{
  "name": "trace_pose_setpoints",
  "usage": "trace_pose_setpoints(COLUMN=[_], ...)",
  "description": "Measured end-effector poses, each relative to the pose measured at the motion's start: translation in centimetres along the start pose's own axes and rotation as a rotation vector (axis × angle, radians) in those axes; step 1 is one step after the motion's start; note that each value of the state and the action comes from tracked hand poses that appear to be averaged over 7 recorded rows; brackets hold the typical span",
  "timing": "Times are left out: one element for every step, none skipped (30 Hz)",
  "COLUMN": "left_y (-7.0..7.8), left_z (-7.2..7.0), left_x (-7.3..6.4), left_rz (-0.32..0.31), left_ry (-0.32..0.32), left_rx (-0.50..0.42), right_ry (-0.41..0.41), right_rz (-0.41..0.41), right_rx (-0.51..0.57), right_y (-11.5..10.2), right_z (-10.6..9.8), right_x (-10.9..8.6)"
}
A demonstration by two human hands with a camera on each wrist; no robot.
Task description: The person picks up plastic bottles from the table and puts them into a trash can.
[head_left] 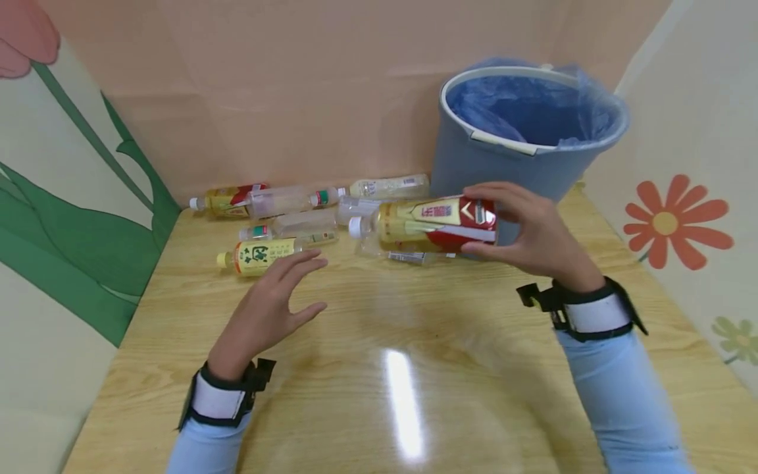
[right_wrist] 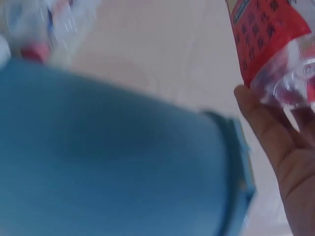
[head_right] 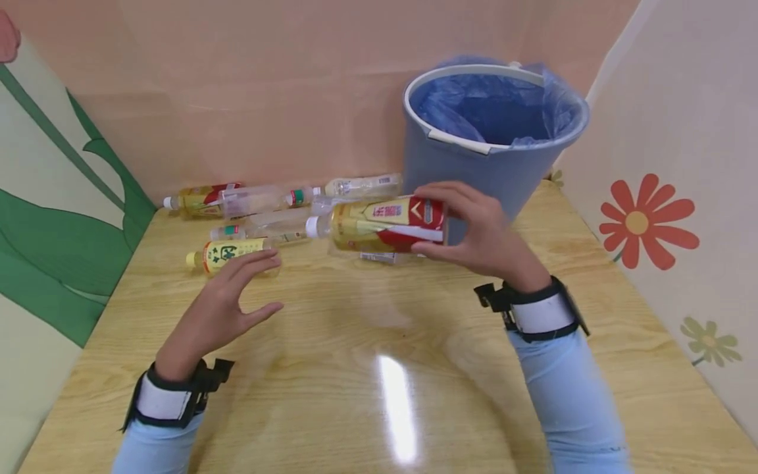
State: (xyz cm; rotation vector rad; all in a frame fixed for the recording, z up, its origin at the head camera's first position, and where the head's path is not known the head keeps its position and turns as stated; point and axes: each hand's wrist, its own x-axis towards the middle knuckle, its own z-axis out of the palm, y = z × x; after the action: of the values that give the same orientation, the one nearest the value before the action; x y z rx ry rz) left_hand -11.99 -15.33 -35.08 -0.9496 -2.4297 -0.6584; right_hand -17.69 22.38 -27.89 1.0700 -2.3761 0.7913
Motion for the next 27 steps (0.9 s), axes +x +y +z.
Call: trace_pose_setpoints(left_y=[0.0,-0.1,-0.1,-0.1,-0.2,-0.2,-0.1,-0.1,-0.1,-0.1,-0.1,-0.1,0.0,0.0,0.0,0.1,0.1,0.1,0.2,0.2,0.2,0.3,0.3,0.4,0.5,0.5,0.6], left_z=[0.0,0.0,0.0,0.0,0.0,0.0,0.0,0.1,0.1,0.1,0.2,0.2,0.3,0.4,0.4,0.5,0.6,0.6,0.7,0.8,0.8,0.9,1.0,1.1,1.1,1.2,1.3], left_x=[0.0,0.1,0.1,0.1,0.1,0.1,0.1,0.1,0.1,0.1,0.1,0.1,0.1,0.1,0.1,0.1,0.1,0.1,0.2,0.2,0.2,0.3,0.3,0.3,0.4,0.4,0.5], left_rz=[-0.001,-0.003,-0.007,-0.010,-0.013,-0.014,-0.015,-0.016,-0.017,-0.016,-0.017,-0.018,-0.018,-0.018,-0.016,-0.013,-0.009,-0.006,-0.002,0.002,0.004,0.008,0.009,0.010,0.012,0.014,0.016], left_ry=[-0.001,-0.002,-0.003,-0.004,-0.003,-0.004,-0.004,-0.005,-0.007,-0.008,-0.010,-0.012,-0.014,-0.015,-0.016,-0.017,-0.018,-0.019,-0.020,-0.022,-0.025,-0.026,-0.030,-0.033,-0.036,-0.038,-0.042], left_rx=[0.001,0.000,-0.002,-0.003,-0.003,-0.007,-0.009,-0.011,-0.014,-0.017,-0.017,-0.017,-0.016,-0.015,-0.014,-0.011,-0.010,-0.010,-0.009,-0.008,-0.010,-0.012,-0.015,-0.017,-0.019,-0.022,-0.022], right_ry=[0.024,0.049,0.071,0.094,0.113,0.131,0.151,0.169,0.190,0.213,0.233,0.249,0.262,0.271,0.278,0.282,0.281,0.284,0.281,0.280,0.276,0.270,0.260,0.250,0.232,0.216,0.201], right_rz=[0.017,0.037,0.051,0.060,0.069,0.084,0.103,0.125,0.142,0.166,0.193,0.224,0.254,0.281,0.307,0.332,0.361,0.383,0.407,0.423,0.441,0.455,0.477,0.496,0.519,0.541,0.561], right_rx=[-0.023,-0.058,-0.088,-0.113,-0.137,-0.169,-0.192,-0.219,-0.235,-0.247,-0.258,-0.265,-0.268,-0.277,-0.289,-0.299,-0.316,-0.330,-0.351,-0.372,-0.392,-0.409,-0.431,-0.449,-0.469,-0.482,-0.491], right_y=[0.1,0.2,0.3,0.4,0.5,0.6,0.6,0.7,0.8,0.9,1.0,1.2,1.4,1.6,1.9,2.2,2.5,2.8,3.1,3.3,3.6,3.9,4.1,4.3,4.6,4.9,5.1], right_z=[-1.0,-1.9,-2.8,-3.7,-4.5,-5.3,-6.0,-6.8,-7.4,-8.0,-8.6,-9.1,-9.7,-10.1,-10.6,-11.0,-11.4,-11.8,-12.2,-12.5,-12.8,-13.1,-13.4,-13.7,-14.0,-14.3,-14.5], right_x=[0.2,0.5,0.8,1.1,1.3,1.5,1.7,1.8,1.9,2.1,2.2,2.3,2.4,2.5,2.6,2.7,2.8,2.8,2.9,3.0,3.1,3.2,3.3,3.4,3.5,3.6,3.6])
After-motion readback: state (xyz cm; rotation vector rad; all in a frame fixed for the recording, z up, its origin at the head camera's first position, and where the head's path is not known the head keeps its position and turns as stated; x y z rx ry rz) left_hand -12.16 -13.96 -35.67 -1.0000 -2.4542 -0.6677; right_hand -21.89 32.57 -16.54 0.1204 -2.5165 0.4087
